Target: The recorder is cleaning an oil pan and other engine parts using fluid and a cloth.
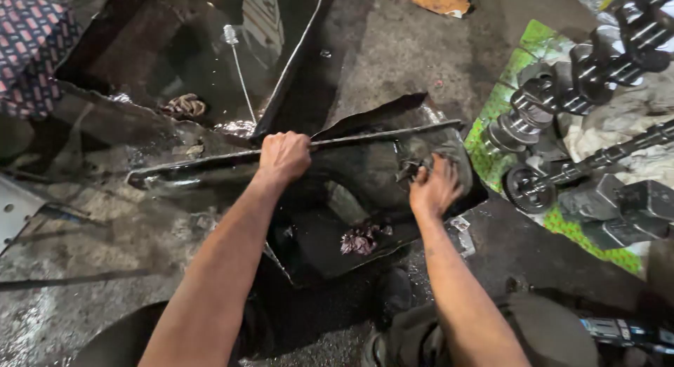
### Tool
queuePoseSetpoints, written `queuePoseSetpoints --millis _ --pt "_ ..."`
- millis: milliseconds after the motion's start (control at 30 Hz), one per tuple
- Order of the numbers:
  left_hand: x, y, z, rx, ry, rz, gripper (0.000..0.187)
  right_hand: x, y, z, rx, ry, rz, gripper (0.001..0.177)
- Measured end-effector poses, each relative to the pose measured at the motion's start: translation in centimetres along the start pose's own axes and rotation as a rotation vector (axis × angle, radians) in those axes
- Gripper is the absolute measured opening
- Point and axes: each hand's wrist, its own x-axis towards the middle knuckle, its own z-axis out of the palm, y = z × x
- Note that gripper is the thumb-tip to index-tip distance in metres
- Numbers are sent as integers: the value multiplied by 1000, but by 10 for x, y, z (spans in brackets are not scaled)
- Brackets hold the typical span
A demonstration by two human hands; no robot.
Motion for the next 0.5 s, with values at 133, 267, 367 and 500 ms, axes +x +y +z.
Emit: queuePoseSetpoints --millis 133,267,367,500 --pt "-6 6 -3 -41 -36 -1 20 0 17 3 16 65 64 45" --pt "-12 4 -3 -11 -23 18 21 -2 28 9 48 124 69 42" --pt "-14 -7 -9 16 -44 -2 23 -2 27 12 81 114 31 41" --pt "-22 -27 -37 -3 -81 -96 28 1 3 15 160 42 -32 38"
